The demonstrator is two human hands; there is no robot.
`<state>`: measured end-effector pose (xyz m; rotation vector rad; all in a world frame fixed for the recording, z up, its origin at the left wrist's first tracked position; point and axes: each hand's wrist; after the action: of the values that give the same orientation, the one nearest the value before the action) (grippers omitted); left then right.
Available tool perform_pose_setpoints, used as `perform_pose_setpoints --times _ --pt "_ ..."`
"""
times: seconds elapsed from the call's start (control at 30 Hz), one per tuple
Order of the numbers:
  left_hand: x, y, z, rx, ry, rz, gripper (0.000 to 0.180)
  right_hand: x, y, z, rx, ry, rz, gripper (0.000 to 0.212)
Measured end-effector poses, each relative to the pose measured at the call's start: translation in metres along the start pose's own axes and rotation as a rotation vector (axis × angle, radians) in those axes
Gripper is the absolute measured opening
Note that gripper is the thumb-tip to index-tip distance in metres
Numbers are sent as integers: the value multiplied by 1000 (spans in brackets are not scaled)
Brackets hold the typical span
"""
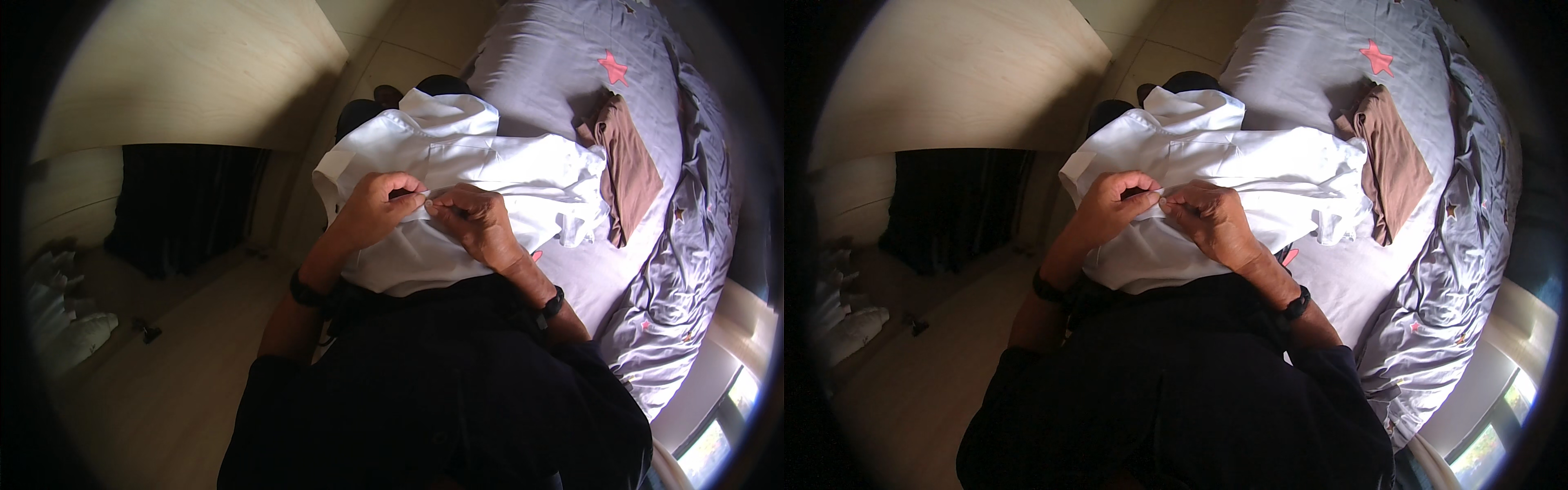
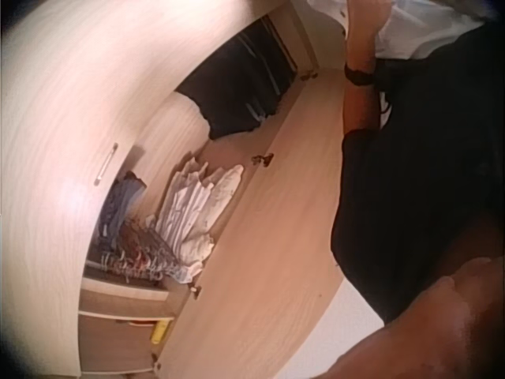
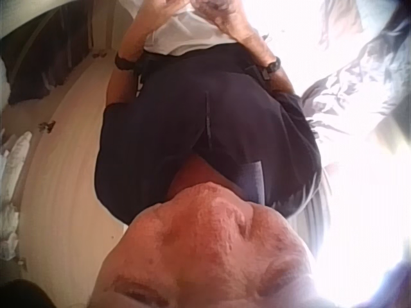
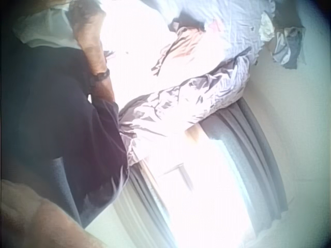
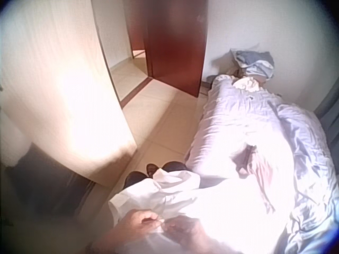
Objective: The person sits on the floor and folds a pair of black shorts, placing them on the floor. They then fold a white shirt and a pair of brown pants on the bed, stacking them on the floor.
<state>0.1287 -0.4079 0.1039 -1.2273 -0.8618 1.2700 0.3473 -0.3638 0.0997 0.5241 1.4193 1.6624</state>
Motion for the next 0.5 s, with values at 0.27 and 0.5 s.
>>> perform_pose_setpoints --times 0.27,0.5 --pt "-3 -3 -3 19 -35 -17 22 1 -1 3 -37 2 -52 10" --pt "-4 -4 -5 24 -74 -105 17 1 0 5 -35 19 -116 15"
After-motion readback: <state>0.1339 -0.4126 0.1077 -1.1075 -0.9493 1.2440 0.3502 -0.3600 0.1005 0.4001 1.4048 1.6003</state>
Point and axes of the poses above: each hand's wrist, its own x-axis towards the middle knuckle, its own z-axis out of the back of the hand, y = z × x, and after that the axes turned 10 degrees about -z, right-handed
